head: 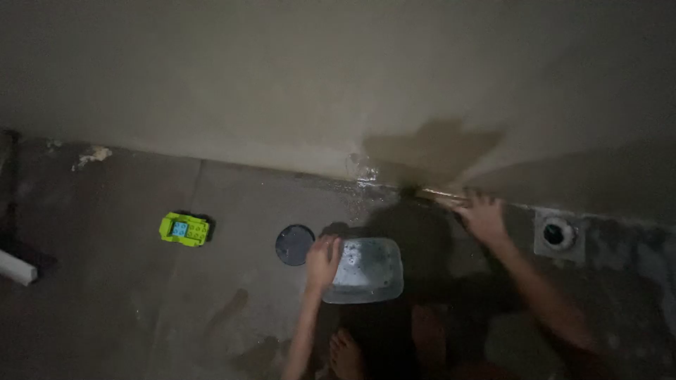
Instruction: Scrubbing a bathroom floor with a brush and soapy water.
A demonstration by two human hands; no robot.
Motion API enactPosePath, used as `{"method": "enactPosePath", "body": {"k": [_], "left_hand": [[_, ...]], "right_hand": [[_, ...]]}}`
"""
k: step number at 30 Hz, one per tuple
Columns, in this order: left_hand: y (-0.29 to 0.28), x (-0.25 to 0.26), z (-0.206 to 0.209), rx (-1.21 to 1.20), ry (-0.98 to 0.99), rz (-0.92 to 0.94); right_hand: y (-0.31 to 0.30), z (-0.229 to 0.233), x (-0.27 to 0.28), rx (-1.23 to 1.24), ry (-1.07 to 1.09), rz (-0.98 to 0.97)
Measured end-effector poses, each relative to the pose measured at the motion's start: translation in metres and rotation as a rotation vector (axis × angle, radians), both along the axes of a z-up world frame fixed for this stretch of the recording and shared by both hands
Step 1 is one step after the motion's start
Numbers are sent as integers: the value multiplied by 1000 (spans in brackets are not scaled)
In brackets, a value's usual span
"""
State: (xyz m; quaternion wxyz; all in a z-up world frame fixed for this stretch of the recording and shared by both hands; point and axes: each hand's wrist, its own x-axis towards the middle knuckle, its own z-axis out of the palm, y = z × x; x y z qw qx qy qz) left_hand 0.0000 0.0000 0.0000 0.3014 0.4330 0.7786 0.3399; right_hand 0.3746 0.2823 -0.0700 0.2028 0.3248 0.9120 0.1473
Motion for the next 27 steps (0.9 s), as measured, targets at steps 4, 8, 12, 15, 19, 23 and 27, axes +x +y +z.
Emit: {"method": "enactPosePath", "body": {"k": [4, 8, 12, 15, 19, 23, 27], "left_hand": [[-1, 1, -27, 21, 77, 1], [0, 2, -14, 32, 80, 0], [-6, 2, -34, 83, 154, -1], [-7, 6, -25, -65, 128, -40], [-11, 3, -33, -60, 143, -36], [-11, 1, -15, 129, 289, -116], [-20, 0, -24, 30, 403, -201]], "right_hand": [[-12, 69, 1, 235, 625, 31], [-33, 101, -81, 169, 1002, 4], [-57, 5, -164, 583, 462, 236], [-56, -43, -157, 280, 418, 203], [-53, 51, -186, 446, 597, 187], [-59, 79, -229, 364, 553, 168], [-48, -64, -205, -269, 590, 293]]}}
